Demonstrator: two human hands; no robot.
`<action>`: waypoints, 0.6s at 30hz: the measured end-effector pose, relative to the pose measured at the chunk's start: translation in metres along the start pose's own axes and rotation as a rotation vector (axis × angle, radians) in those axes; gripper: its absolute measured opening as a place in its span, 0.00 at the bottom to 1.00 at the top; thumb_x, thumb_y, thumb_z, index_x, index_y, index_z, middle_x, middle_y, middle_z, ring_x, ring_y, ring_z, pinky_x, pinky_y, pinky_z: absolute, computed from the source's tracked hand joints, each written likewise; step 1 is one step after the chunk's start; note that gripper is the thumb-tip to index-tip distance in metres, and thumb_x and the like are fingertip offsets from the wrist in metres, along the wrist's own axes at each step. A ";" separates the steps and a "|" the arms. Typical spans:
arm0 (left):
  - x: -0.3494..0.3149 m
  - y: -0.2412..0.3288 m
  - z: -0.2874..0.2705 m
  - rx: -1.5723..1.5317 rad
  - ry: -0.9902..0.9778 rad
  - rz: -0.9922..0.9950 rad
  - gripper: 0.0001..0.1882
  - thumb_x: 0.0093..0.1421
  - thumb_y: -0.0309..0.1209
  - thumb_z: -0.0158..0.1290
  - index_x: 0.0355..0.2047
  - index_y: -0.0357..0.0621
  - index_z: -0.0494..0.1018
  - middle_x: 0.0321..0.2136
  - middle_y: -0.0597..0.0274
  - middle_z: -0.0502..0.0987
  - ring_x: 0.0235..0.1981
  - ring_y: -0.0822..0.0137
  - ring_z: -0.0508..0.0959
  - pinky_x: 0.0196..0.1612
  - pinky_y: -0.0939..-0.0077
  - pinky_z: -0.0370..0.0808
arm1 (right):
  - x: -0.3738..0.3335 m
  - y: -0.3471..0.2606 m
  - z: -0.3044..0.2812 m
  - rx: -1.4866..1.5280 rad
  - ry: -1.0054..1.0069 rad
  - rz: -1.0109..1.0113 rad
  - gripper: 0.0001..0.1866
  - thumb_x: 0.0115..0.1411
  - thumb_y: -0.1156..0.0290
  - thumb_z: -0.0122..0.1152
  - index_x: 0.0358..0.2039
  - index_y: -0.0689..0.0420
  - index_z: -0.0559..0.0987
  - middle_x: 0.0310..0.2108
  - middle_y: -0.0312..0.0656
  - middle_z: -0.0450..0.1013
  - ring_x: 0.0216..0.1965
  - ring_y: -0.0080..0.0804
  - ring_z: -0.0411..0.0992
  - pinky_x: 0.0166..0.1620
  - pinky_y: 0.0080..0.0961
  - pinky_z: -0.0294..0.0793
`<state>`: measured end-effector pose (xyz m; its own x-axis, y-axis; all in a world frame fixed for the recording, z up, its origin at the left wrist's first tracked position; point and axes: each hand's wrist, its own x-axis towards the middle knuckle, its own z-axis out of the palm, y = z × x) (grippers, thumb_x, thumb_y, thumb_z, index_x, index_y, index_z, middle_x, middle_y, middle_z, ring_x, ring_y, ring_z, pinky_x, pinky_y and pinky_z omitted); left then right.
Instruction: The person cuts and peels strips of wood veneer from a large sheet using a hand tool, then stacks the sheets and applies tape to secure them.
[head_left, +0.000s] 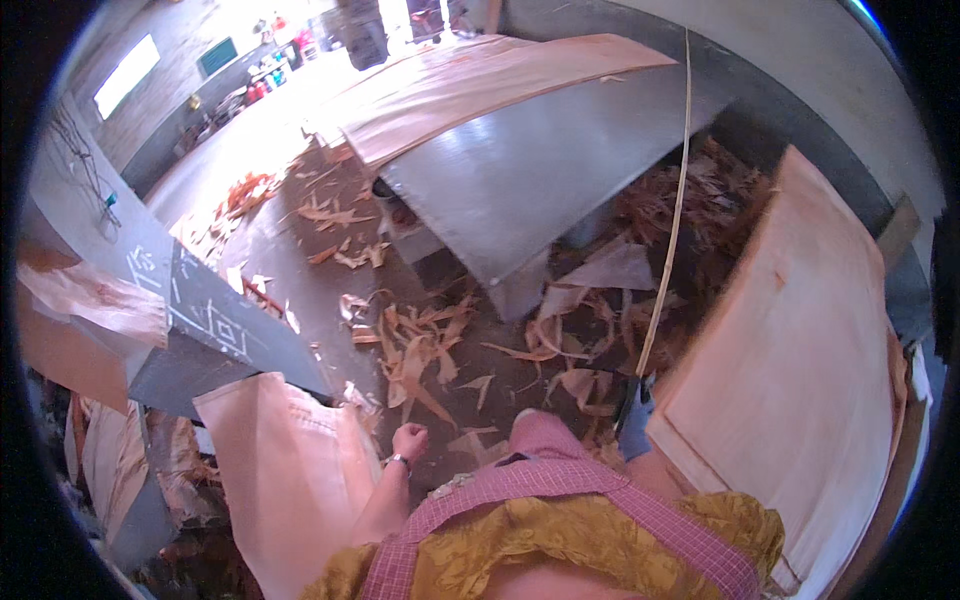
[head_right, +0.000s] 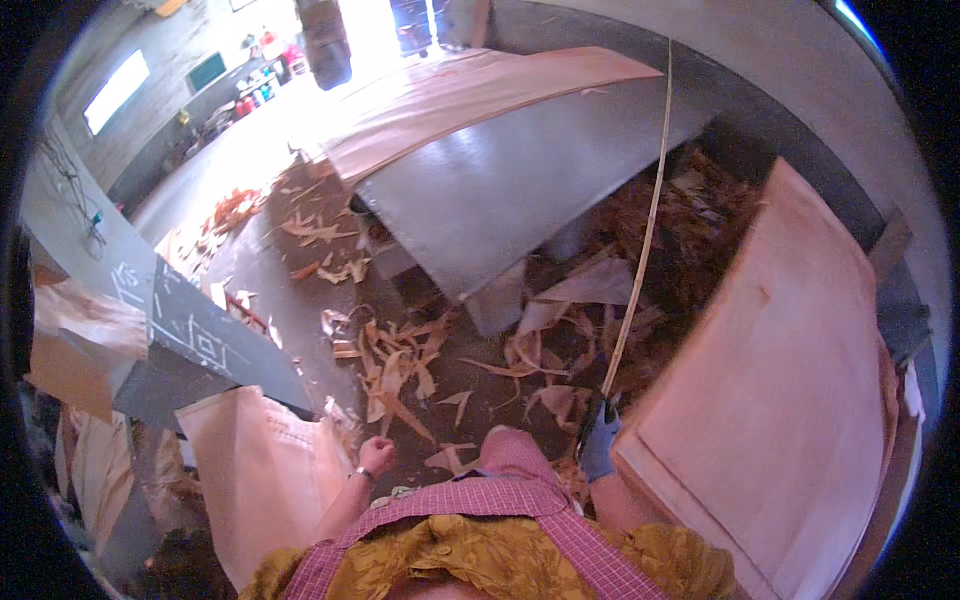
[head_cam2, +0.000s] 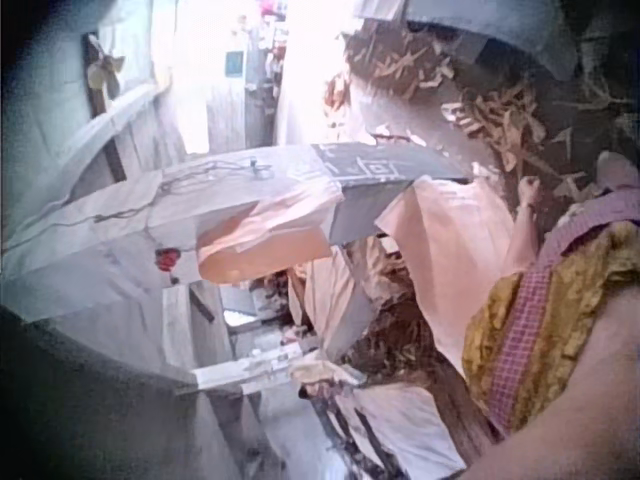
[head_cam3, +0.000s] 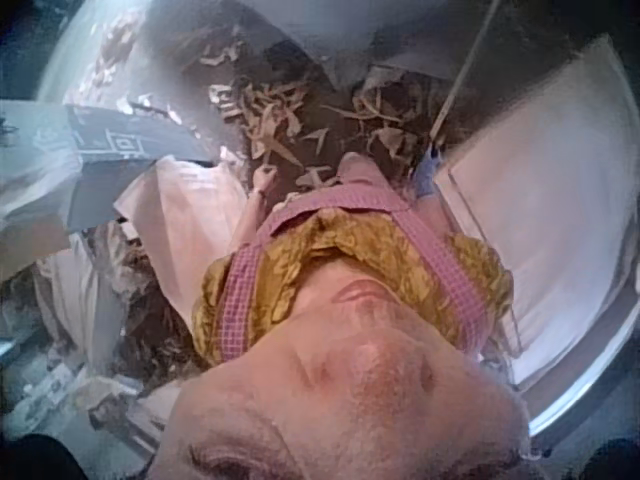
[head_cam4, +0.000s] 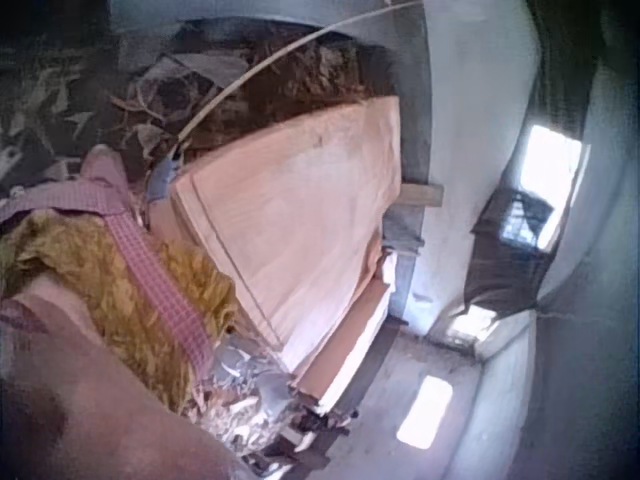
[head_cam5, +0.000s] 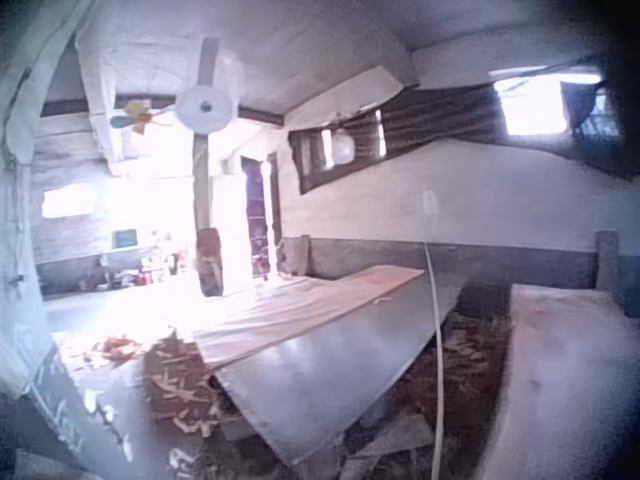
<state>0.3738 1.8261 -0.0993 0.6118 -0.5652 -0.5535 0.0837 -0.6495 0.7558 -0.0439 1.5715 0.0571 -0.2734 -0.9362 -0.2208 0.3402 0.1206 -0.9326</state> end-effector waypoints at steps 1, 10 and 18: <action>0.016 0.024 -0.009 0.038 0.003 0.012 0.08 0.54 0.32 0.56 0.30 0.41 0.81 0.21 0.65 0.80 0.19 0.75 0.77 0.23 0.77 0.75 | 0.009 0.006 0.037 -0.005 -0.020 0.021 0.09 0.66 0.61 0.56 0.33 0.51 0.78 0.20 0.26 0.67 0.16 0.17 0.61 0.18 0.20 0.57; 0.238 0.253 -0.122 0.022 -0.058 0.329 0.16 0.61 0.40 0.59 0.24 0.41 0.73 0.20 0.67 0.75 0.20 0.75 0.76 0.20 0.81 0.72 | 0.139 0.111 0.386 0.027 -0.362 0.256 0.13 0.66 0.54 0.56 0.38 0.50 0.78 0.15 0.32 0.66 0.11 0.23 0.61 0.14 0.24 0.59; 0.404 0.484 -0.173 -0.135 -0.531 0.363 0.21 0.65 0.47 0.53 0.43 0.39 0.73 0.28 0.70 0.76 0.27 0.78 0.74 0.31 0.82 0.74 | 0.119 0.203 0.681 -0.088 -0.354 0.339 0.16 0.65 0.51 0.54 0.39 0.50 0.76 0.19 0.31 0.67 0.16 0.23 0.63 0.18 0.26 0.63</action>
<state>0.7977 1.3712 0.1034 0.1516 -0.9331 -0.3262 0.0642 -0.3200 0.9452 0.6049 1.2599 0.0363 0.1674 -0.8924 -0.4191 0.2760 0.4505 -0.8490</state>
